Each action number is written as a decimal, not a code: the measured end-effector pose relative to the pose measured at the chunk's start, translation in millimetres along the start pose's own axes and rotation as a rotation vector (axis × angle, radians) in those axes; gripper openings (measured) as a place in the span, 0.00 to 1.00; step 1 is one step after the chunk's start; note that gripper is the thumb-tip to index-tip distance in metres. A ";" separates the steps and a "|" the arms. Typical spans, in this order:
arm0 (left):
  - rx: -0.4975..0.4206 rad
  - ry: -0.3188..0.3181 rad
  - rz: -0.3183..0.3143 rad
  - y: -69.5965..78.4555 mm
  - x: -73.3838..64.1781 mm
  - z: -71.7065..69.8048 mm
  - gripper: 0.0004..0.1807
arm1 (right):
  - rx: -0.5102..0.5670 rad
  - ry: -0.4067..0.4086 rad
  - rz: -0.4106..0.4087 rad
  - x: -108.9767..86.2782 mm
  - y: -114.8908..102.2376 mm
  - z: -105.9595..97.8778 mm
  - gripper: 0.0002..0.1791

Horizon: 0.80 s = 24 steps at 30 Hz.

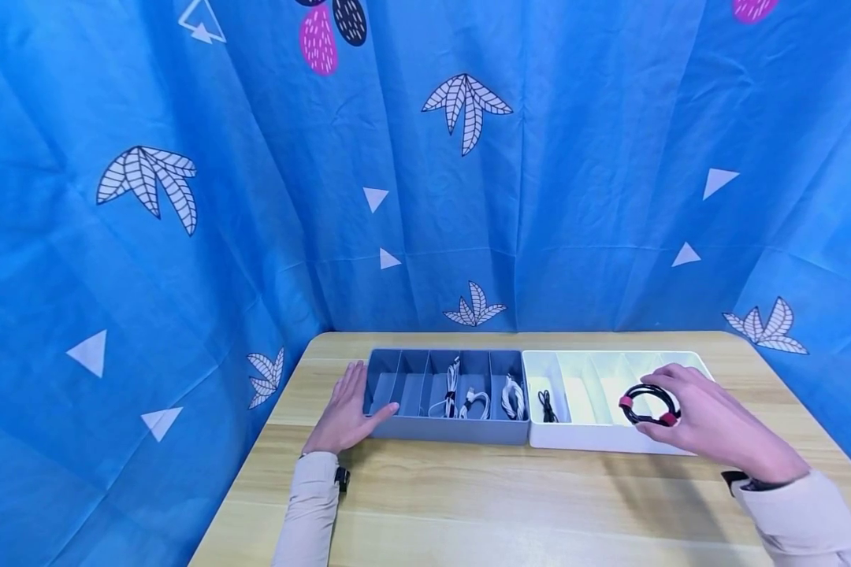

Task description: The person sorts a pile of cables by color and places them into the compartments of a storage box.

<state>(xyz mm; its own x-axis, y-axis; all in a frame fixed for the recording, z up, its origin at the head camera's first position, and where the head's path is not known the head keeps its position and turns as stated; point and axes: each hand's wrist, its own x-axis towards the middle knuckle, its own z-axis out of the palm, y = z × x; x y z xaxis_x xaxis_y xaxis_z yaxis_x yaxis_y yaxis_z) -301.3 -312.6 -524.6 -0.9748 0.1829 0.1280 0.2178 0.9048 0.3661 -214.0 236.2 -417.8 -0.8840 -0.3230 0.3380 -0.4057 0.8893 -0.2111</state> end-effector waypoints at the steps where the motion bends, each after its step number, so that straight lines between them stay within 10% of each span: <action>1: 0.004 -0.001 -0.002 -0.1 0.1 0.1 0.61 | 0.005 -0.005 0.004 2.1 -0.7 0.3 0.36; 24: 0.009 0.011 0.002 1.1 -0.4 0.2 0.61 | 0.078 -0.083 0.020 37.4 -9.6 18.9 0.36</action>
<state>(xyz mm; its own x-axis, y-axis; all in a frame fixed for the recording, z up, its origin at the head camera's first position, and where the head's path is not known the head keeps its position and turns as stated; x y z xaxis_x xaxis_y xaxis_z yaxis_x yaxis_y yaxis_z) -300.7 -311.6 -524.5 -0.9738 0.1801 0.1390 0.2189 0.9078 0.3578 -247.5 209.4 -420.5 -0.9070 -0.3337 0.2569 -0.4016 0.8689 -0.2893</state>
